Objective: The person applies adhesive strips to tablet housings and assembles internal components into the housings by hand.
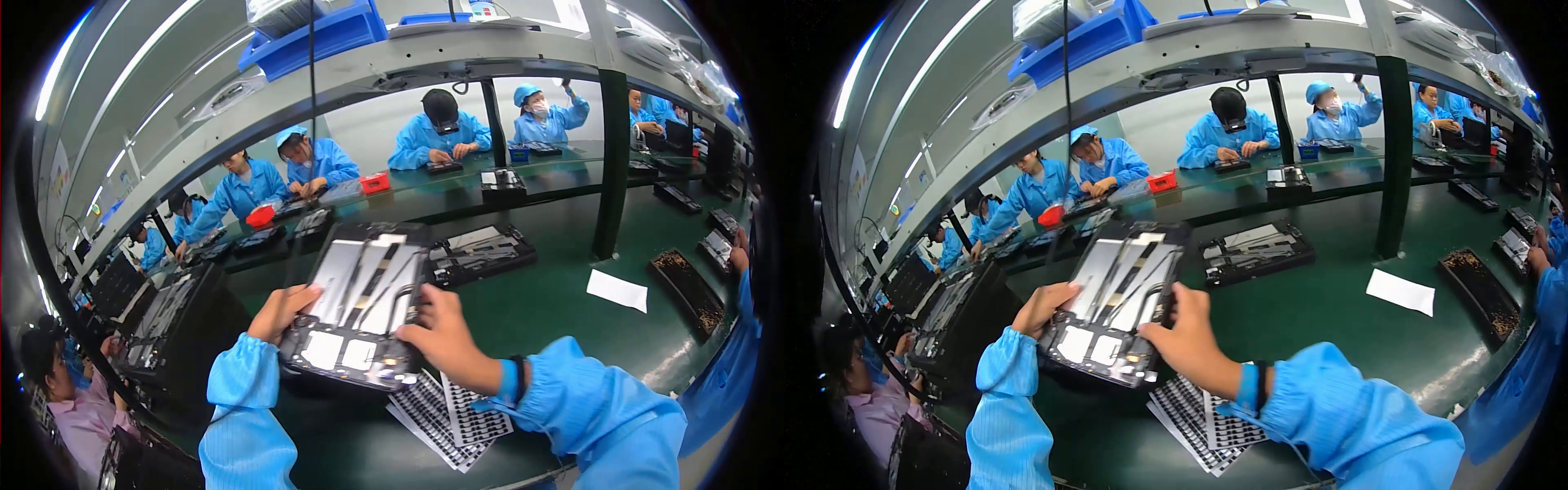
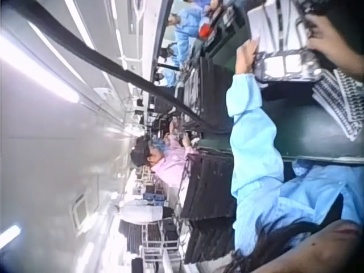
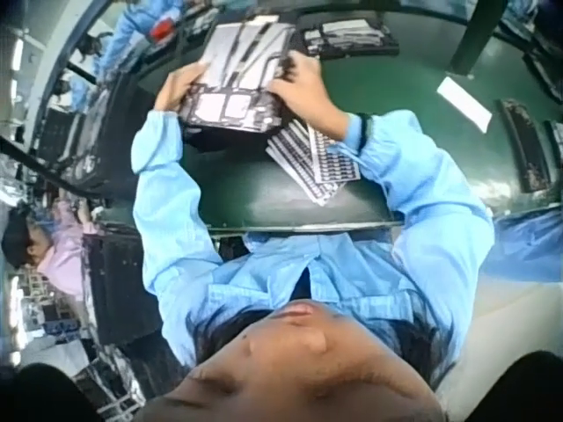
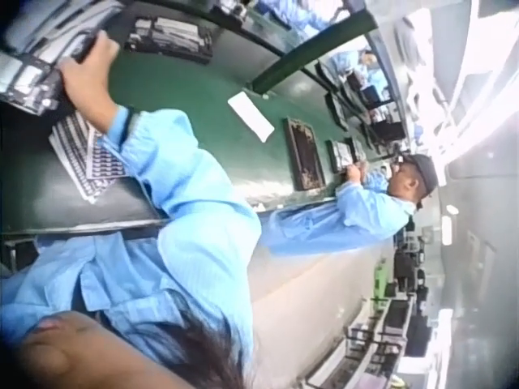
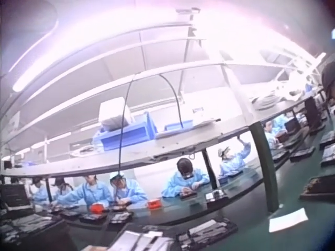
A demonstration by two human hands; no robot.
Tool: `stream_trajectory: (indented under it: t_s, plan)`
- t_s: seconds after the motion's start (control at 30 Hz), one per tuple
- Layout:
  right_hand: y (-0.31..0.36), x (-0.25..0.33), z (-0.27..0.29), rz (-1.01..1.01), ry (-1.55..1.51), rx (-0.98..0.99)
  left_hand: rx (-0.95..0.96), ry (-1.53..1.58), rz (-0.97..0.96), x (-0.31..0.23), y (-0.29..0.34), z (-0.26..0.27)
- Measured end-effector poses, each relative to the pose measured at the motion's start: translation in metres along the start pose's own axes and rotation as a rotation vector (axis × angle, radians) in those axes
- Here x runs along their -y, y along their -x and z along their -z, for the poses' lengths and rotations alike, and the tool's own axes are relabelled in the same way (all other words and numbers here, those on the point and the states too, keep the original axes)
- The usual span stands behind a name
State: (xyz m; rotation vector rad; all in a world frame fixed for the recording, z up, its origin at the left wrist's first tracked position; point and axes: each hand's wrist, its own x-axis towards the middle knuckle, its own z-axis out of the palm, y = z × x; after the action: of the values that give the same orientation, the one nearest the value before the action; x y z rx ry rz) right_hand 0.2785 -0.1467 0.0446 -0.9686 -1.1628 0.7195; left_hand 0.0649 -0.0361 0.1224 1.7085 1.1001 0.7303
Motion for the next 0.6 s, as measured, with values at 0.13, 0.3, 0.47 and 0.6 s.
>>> stream_trajectory:
  t_s: [0.13, 0.3, 0.47, 0.6]
  plan:
    - [-0.022, -0.031, -0.045, -0.062, 0.067, 0.132, -0.128, 0.013, 0.087, 0.044, -0.009, 0.042]
    - [-0.022, -0.051, -0.061, 0.029, 0.16, 0.151, -0.201, 0.063, 0.124, 0.077, -0.01, 0.049]
    - [-0.013, -0.056, -0.069, 0.091, 0.158, 0.095, -0.179, 0.004, 0.088, 0.096, -0.011, 0.054]
    - [-0.015, -0.049, -0.078, 0.228, 0.236, 0.041, -0.186, 0.099, 0.052, 0.095, -0.006, 0.049]
